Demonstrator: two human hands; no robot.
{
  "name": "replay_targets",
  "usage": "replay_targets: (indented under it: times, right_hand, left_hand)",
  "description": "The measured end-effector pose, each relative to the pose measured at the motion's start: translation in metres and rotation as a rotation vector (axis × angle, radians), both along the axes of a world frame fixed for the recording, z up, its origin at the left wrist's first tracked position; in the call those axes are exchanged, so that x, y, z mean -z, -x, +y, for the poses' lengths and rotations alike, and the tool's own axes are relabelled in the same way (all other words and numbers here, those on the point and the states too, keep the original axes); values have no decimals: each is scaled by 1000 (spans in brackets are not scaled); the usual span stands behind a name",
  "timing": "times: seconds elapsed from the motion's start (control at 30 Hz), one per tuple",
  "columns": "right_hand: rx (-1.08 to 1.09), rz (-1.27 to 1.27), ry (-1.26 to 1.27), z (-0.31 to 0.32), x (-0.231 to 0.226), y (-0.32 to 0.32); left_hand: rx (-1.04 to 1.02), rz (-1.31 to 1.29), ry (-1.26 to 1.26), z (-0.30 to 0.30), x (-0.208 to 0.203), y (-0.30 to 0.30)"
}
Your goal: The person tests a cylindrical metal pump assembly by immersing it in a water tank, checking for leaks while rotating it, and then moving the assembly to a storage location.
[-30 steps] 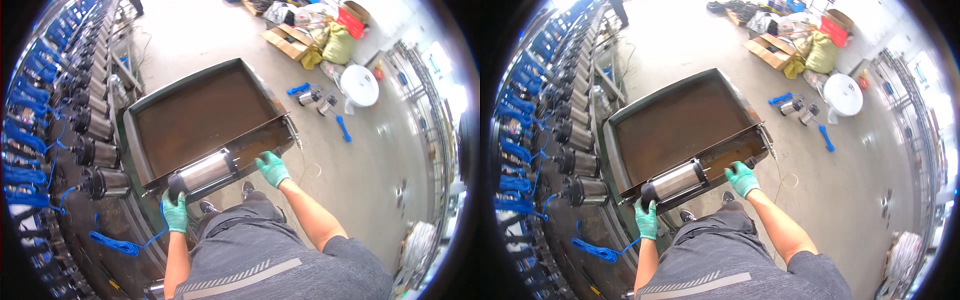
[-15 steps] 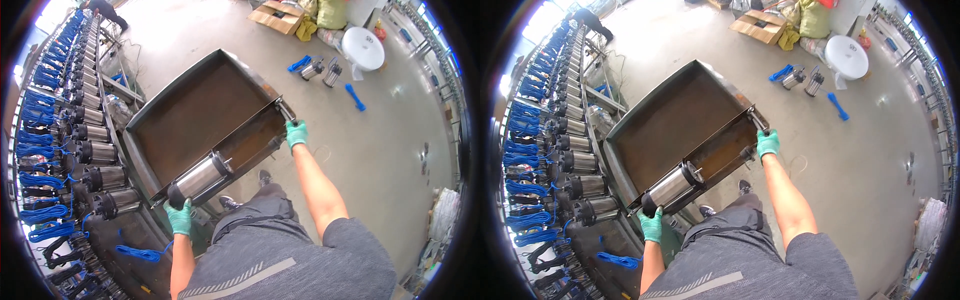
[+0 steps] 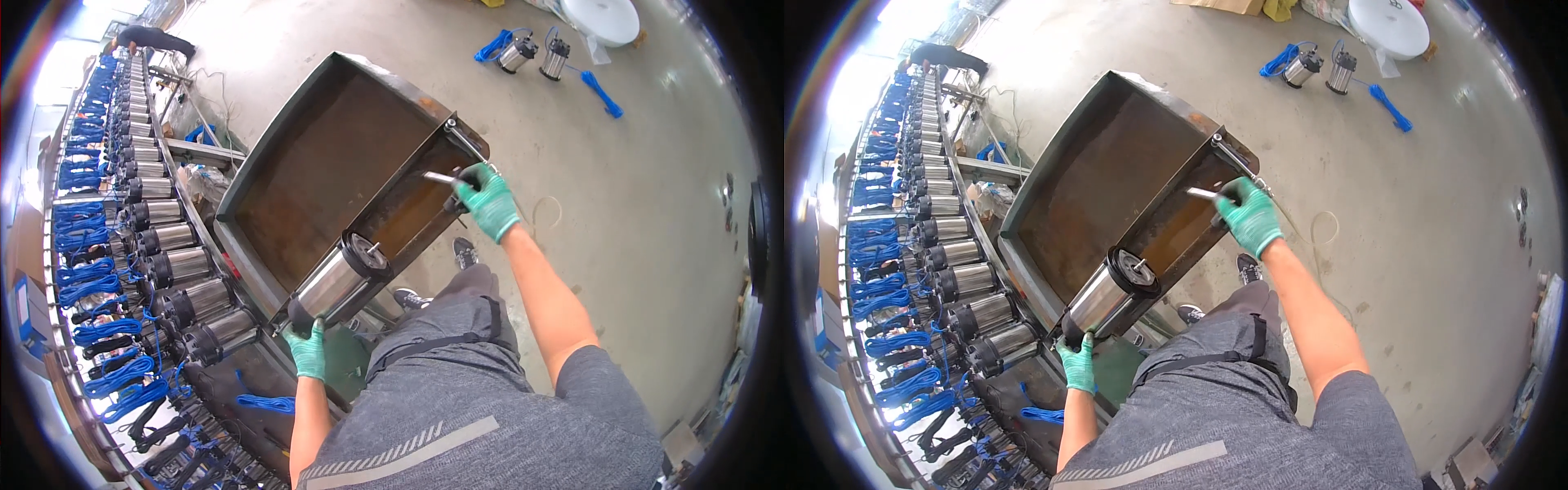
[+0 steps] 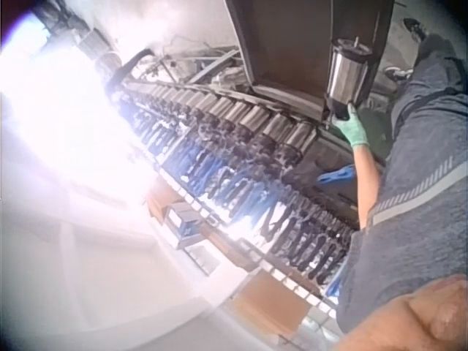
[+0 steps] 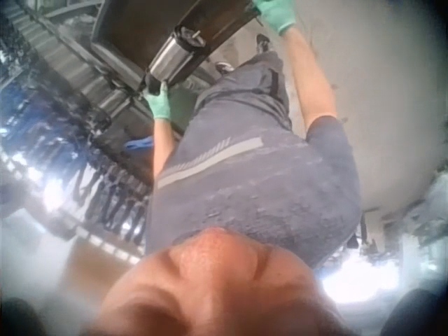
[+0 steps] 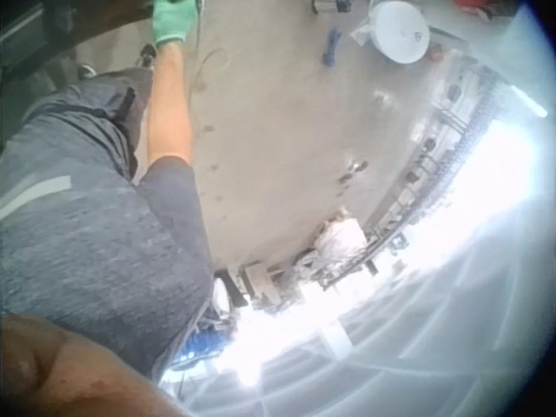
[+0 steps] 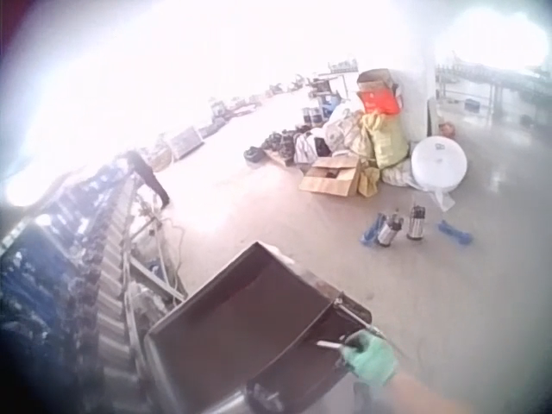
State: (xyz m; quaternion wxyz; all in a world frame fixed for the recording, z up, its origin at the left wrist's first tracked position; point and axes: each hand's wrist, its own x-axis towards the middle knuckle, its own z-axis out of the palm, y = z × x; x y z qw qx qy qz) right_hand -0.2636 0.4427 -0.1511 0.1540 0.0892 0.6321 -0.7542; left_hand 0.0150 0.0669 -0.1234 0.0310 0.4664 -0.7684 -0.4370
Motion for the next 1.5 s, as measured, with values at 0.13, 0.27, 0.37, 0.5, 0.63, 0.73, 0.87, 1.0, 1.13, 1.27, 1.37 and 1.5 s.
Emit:
replay_targets:
  times: [0.13, 0.27, 0.37, 0.5, 0.63, 0.73, 0.87, 1.0, 1.13, 1.27, 1.37, 1.5]
  right_hand:
    - [-342, 233, -149, -26, -12, -24]
    - [-499, 288, -150, -77, 1, -31]
    - [-479, 343, -147, -91, 13, -28]
    - [-520, 268, -56, -99, 16, -20]
    - [-590, 388, -115, -92, 0, -14]
    - [-616, 279, -137, -95, 5, -11]
    - [-683, -60, -112, -99, -5, -2]
    - [-706, 131, -431, -105, -2, 0]
    - [-772, 207, -579, -107, 0, 2]
    - [-891, 250, -659, -110, 3, 7]
    - [-941, 322, -657, -115, 15, 8]
    - [-1005, 160, -476, -102, -14, 10]
  left_hand:
    - [5, -23, 16, -2, 0, 0]
    - [-9, 20, -45, -17, 12, -14]
    - [-64, -15, -119, 10, -13, 10]
    - [-28, 58, -63, -10, 9, -11]
    - [-67, 3, -94, 7, -7, 4]
    - [-67, 1, -85, 2, -3, 0]
    - [44, 75, -7, -12, 14, -15]
    - [73, 56, 35, -9, 11, -11]
    - [36, 26, 24, 3, -2, -2]
    - [6, 16, -13, 9, -7, 2]
    - [-11, 22, -14, -1, 5, -7]
    - [-10, 35, 17, -1, 8, -10]
